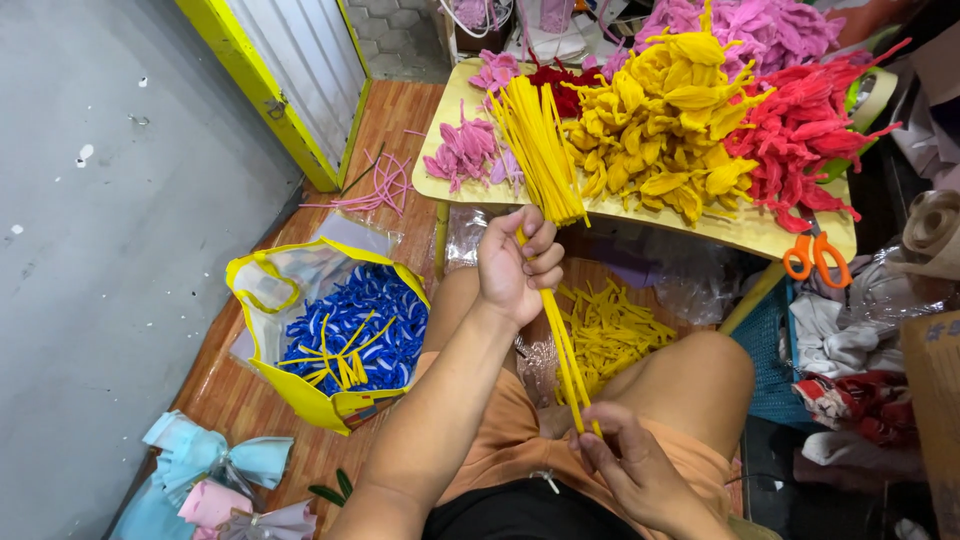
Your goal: The person sits on the floor and repeatedly picks up yellow strips of material, folds them, and ties them into small bundles by hand. The finished bundles are placed into a yellow bag containing blue items, while piles of pink, yellow, and red materials sit on a nearby table.
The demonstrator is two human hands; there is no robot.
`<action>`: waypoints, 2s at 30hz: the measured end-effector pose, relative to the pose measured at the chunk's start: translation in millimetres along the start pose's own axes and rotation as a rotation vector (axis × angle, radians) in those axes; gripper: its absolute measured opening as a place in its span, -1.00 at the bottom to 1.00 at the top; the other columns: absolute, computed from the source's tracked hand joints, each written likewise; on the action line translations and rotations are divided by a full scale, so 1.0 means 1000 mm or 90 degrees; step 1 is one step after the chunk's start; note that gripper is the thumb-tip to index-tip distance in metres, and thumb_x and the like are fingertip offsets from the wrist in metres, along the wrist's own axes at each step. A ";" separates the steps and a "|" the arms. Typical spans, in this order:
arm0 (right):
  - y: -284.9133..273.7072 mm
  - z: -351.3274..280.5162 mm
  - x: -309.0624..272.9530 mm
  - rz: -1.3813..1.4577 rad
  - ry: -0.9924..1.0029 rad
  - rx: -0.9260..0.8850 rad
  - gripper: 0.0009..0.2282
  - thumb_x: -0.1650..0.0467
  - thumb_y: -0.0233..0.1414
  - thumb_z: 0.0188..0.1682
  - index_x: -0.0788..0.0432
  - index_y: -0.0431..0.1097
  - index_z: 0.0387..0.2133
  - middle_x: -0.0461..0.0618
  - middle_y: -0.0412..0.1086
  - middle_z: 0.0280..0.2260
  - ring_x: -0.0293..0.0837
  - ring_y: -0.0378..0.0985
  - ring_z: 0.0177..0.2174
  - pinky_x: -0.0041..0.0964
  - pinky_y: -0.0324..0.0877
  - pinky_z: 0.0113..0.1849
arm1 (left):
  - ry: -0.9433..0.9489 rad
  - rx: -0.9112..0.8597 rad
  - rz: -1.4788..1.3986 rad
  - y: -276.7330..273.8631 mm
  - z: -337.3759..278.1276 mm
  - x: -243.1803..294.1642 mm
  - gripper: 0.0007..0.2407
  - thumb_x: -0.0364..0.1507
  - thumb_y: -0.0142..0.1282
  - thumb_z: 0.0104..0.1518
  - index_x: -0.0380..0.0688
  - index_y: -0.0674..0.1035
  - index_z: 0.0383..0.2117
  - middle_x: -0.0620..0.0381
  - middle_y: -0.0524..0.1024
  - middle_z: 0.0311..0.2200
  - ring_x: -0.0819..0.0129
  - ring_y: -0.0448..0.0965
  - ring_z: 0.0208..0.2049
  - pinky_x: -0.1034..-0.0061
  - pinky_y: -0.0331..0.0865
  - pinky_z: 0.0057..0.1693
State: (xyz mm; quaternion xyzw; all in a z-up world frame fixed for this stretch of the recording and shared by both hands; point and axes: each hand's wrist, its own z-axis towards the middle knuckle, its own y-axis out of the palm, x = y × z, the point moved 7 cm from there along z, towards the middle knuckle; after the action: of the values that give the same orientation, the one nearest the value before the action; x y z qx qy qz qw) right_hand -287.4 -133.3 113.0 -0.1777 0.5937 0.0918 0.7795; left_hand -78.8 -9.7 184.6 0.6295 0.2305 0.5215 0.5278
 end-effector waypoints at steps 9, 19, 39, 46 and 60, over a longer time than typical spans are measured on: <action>0.001 0.002 -0.056 -0.012 -0.109 -0.123 -0.67 0.51 -0.09 0.05 0.23 0.36 0.10 0.09 0.59 -0.01 -0.03 0.71 -0.02 -0.22 0.52 0.05 | -0.050 0.043 0.026 0.000 0.006 -0.008 -0.80 -0.33 -0.23 0.20 0.05 0.24 -0.61 0.37 -0.01 -0.70 0.61 -0.17 -0.73 0.69 -0.32 -0.61; -0.019 0.007 -0.088 -0.405 -0.392 0.277 -0.65 0.11 -0.10 0.09 0.03 0.48 -0.47 -0.01 0.16 -0.14 0.06 0.19 0.09 0.12 0.34 0.17 | -0.082 0.086 -0.018 -0.013 0.012 -0.033 -0.81 -0.37 -0.25 0.19 0.05 0.26 -0.62 0.38 0.01 -0.72 0.62 -0.15 -0.75 0.69 -0.28 -0.63; -0.008 0.044 -0.090 -0.044 -0.497 0.388 -0.39 0.04 -0.25 0.23 0.15 0.08 -0.78 -0.05 0.03 -0.76 -0.13 0.07 -0.76 -0.12 0.30 -0.43 | -0.203 0.044 -0.120 -0.010 0.006 -0.092 -0.83 -0.34 -0.17 0.08 0.09 0.24 -0.67 0.39 -0.02 -0.74 0.60 -0.14 -0.77 0.69 -0.28 -0.61; -0.045 0.033 -0.088 0.032 -0.260 0.364 -0.50 0.00 -0.32 0.26 0.21 0.21 -0.03 -0.14 -0.05 -0.47 -0.30 -0.04 -0.53 -0.34 -0.01 -0.43 | -0.221 0.031 0.029 0.036 0.009 -0.109 -0.84 -0.34 -0.21 0.07 0.09 0.20 -0.65 0.36 0.01 -0.73 0.56 -0.12 -0.74 0.67 -0.22 -0.61; -0.116 0.027 -0.041 0.262 -0.177 0.427 -0.73 0.33 -0.25 0.26 0.34 0.27 -0.22 -0.13 0.03 -0.63 -0.42 -0.05 -0.76 -0.58 -0.03 -0.72 | -0.114 -0.165 0.232 0.064 0.022 -0.165 -0.75 -0.32 -0.25 0.25 -0.27 0.41 -0.37 -0.05 0.29 -0.60 0.31 0.37 -0.70 0.54 0.28 -0.53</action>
State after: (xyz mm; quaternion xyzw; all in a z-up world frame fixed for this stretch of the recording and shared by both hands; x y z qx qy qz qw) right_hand -233.5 -226.6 177.5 0.2227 0.5032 0.0703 0.8320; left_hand -132.9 -178.9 176.4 0.6317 -0.0033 0.5752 0.5197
